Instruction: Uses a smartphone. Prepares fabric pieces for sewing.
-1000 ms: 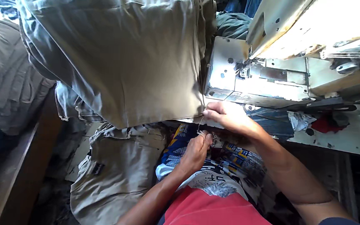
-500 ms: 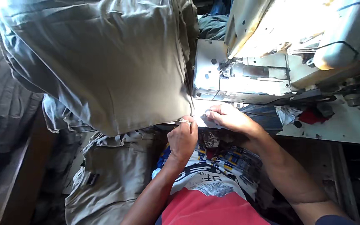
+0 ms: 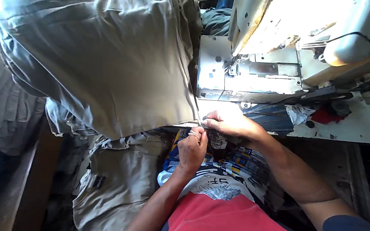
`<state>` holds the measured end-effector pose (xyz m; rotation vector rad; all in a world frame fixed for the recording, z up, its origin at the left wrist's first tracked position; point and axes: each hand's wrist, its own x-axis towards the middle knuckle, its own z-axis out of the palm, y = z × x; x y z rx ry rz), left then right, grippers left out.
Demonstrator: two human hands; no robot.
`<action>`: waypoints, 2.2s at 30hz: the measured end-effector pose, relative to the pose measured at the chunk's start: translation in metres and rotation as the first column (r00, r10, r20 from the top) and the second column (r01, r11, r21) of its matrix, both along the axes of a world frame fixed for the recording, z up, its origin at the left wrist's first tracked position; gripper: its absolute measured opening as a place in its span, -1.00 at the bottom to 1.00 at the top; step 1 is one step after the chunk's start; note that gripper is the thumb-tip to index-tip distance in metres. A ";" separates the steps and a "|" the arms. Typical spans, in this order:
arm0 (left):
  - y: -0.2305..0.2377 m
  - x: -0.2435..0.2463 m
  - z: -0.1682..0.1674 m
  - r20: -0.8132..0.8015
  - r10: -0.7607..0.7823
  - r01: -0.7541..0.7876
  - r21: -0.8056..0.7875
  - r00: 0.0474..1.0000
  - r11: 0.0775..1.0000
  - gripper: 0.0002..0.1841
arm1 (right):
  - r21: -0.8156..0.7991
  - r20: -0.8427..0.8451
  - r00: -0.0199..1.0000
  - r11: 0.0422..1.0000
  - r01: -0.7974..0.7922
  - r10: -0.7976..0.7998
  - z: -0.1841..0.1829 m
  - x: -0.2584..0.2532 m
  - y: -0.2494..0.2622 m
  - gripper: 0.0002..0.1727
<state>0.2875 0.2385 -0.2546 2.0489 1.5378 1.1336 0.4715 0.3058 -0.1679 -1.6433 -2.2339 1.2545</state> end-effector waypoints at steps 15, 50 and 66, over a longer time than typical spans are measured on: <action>-0.003 0.000 -0.003 0.055 -0.090 0.091 -0.019 0.994 0.996 -0.85 | 0.079 0.050 0.998 0.996 0.034 -0.038 0.003 -0.007 0.005 -0.58; 0.052 -0.293 -0.013 0.470 0.563 -0.647 0.023 0.680 0.762 -0.82 | 0.107 -0.469 0.843 0.964 -0.241 0.263 -0.008 -0.270 0.067 -0.57; 0.031 -0.279 -0.014 0.531 0.465 -0.560 0.022 0.709 0.828 -0.87 | 0.070 -0.328 0.911 0.969 -0.239 0.248 -0.026 -0.355 0.083 -0.57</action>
